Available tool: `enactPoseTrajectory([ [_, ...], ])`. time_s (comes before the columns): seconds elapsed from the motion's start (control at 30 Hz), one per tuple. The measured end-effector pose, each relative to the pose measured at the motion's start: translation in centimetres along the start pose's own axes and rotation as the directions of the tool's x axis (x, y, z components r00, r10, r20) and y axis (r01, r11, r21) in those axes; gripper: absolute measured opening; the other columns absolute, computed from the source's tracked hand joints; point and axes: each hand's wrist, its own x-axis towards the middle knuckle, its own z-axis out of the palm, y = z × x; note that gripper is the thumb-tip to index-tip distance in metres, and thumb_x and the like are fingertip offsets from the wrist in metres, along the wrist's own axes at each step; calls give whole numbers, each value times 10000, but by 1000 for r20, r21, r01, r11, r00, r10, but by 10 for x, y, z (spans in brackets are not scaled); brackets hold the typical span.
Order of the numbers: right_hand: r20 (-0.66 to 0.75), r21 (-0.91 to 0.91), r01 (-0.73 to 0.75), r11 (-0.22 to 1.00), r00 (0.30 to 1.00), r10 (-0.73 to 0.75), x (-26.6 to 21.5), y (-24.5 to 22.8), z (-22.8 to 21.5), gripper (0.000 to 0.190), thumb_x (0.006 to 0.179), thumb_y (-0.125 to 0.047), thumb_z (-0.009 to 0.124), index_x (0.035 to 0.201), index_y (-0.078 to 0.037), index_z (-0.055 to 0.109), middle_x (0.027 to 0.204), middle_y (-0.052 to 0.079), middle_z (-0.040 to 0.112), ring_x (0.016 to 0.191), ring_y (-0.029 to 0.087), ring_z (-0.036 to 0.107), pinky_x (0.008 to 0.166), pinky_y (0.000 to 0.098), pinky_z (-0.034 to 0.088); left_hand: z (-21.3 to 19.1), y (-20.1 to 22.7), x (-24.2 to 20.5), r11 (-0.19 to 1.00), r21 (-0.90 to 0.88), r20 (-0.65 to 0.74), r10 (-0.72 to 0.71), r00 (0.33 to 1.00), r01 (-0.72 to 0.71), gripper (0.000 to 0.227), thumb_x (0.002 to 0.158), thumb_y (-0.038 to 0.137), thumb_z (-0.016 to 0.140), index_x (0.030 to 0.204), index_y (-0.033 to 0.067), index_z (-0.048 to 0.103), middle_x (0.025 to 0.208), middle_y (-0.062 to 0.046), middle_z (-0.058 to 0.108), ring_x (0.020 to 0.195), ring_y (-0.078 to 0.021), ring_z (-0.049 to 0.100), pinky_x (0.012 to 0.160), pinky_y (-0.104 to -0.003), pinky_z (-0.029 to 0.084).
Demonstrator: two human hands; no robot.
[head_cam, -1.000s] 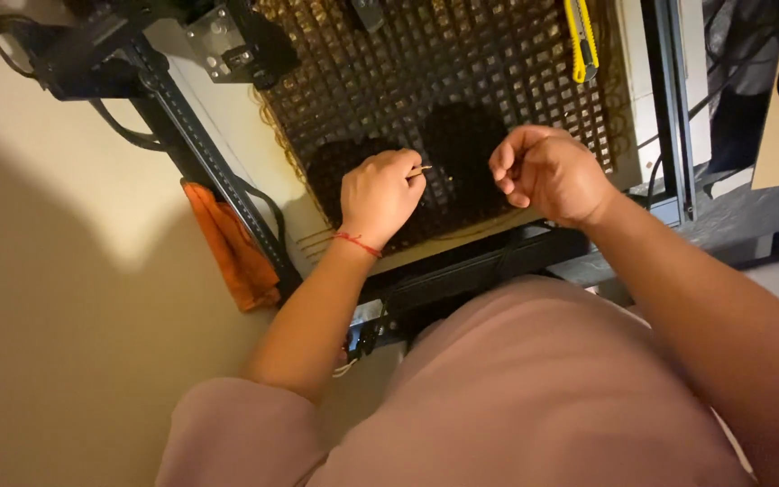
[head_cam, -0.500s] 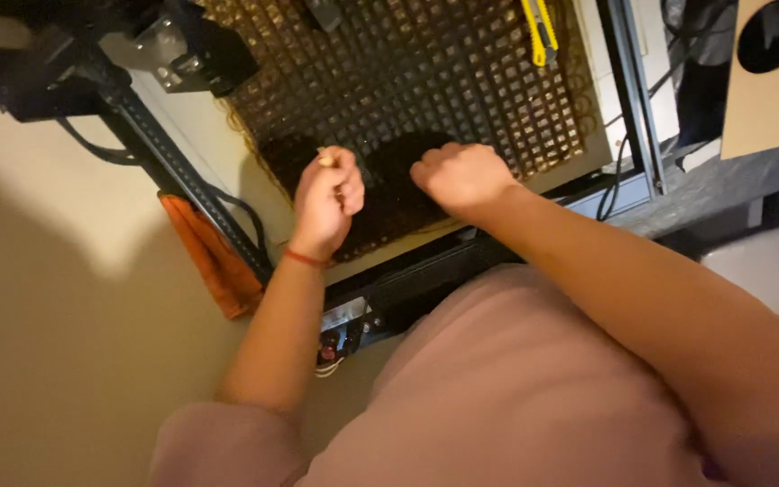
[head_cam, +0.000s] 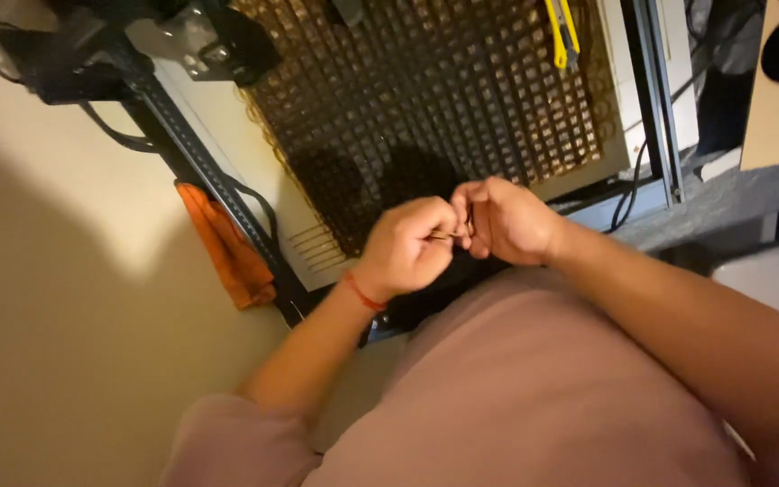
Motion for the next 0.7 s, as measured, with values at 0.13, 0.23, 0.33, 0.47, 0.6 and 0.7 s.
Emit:
enactPoseTrajectory([
  [0.13,25,110,4,994,1000,-7,4,-2,-7,266,848,-271,470,811,-49,612,668,146,577,576,278,615,423,391,550,18,4,13,867,-484,-35,-153,988,117,127,828,13,548,770,120,585,625,14,528,586,-106,498,551,-233,404],
  [0.23,67,79,105,991,992,-110,-10,-20,7,373,868,-278,416,811,49,587,683,192,570,674,276,681,625,415,627,25,2,16,524,-812,28,-408,912,259,95,838,25,463,895,97,485,526,-85,490,514,-103,425,482,-216,282],
  [0.33,27,59,108,992,994,-110,-8,-20,5,376,897,-309,406,908,13,601,759,84,538,768,202,678,789,397,635,13,19,21,531,-768,45,-511,859,357,109,817,76,498,919,100,528,770,-31,568,613,-14,407,524,-152,318],
  [0.47,10,195,100,976,995,-104,-1,-8,1,354,919,-287,433,1026,-22,642,829,56,580,842,248,684,849,435,620,14,23,13,620,-697,44,-465,884,360,294,847,60,535,1126,-8,600,972,-135,587,837,-154,593,715,-294,529],
  [0.6,6,224,76,972,997,-79,6,2,-12,388,933,-292,414,1043,-38,686,881,78,660,849,272,704,805,409,631,24,35,9,760,-563,38,-369,929,325,545,902,-2,436,1445,-42,460,1454,-304,470,1302,-334,494,1043,-493,487],
  [0.7,1,250,90,964,996,-93,1,0,-9,383,942,-275,399,1066,-17,653,934,102,601,849,314,665,798,441,611,26,44,-1,808,-502,86,-309,947,309,629,960,7,400,1575,37,265,1623,-261,236,1485,-344,253,1175,-454,346],
])
